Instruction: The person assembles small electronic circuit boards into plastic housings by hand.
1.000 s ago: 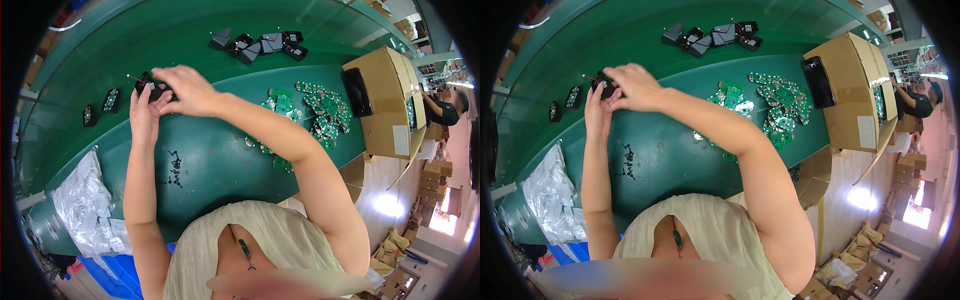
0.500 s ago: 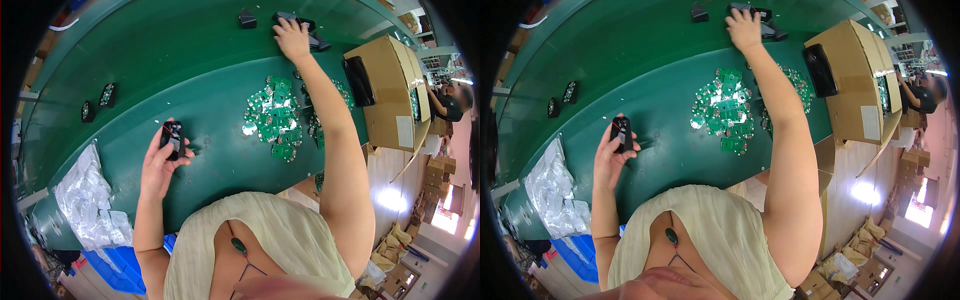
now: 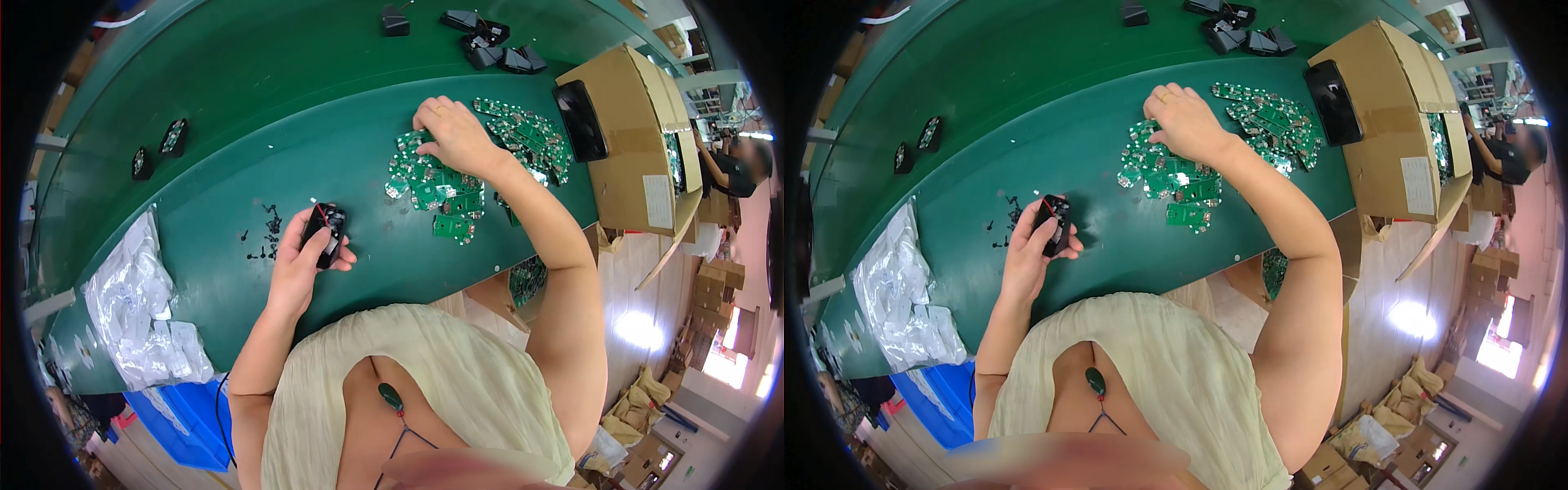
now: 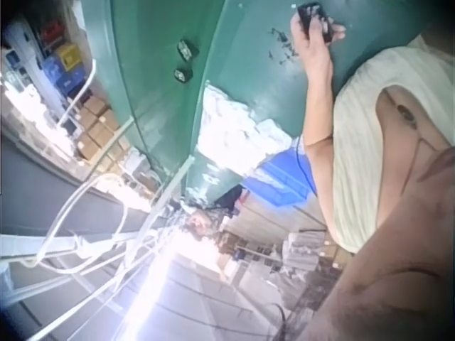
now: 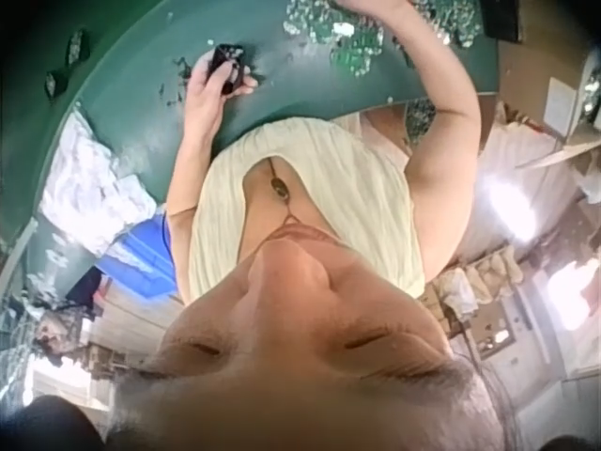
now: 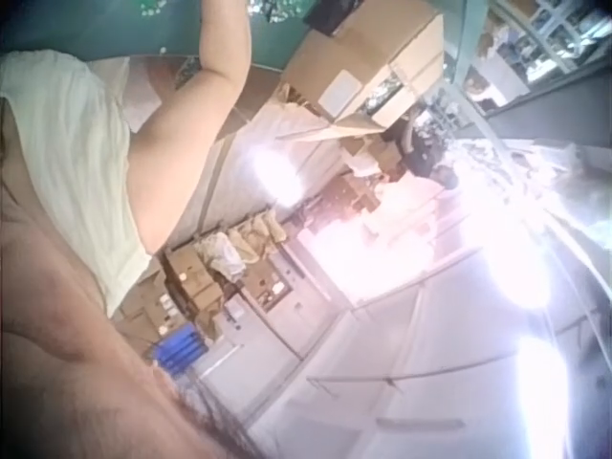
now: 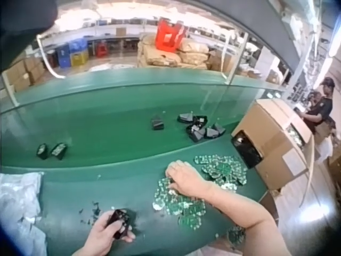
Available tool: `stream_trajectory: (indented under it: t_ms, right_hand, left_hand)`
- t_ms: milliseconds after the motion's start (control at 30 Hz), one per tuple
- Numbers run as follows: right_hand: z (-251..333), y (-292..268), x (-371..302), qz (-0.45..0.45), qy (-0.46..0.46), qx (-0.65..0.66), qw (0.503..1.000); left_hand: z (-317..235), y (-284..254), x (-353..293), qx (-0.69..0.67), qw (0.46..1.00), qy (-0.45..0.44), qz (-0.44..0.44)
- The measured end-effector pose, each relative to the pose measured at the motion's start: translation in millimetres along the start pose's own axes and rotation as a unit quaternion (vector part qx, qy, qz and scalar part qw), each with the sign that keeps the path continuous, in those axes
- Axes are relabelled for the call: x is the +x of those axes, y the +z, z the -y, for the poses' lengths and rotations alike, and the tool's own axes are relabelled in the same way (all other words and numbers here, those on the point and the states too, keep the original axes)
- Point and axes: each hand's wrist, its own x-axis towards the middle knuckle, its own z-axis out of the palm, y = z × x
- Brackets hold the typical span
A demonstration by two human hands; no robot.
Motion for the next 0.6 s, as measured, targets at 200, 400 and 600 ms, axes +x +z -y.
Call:
stream_trajectory:
  t_ms: [200, 400, 600]
  right_hand:
    - [36, -16, -11, -0.103, 0.122, 0.236, 0.958]
    - [90, -26, -36, -0.057, -0.024, 0.257, 0.964]
    - [125, -27, -34, 0.001, -0.023, 0.356, 0.934]
  left_hand:
    - [2, 7, -4, 0.016, 0.999, 0.037, -0.02]
    - [-6, 15, -16, 0.026, 0.998, 0.064, 0.013]
    - [14, 12, -28, 0.196, 0.958, 0.157, 0.138]
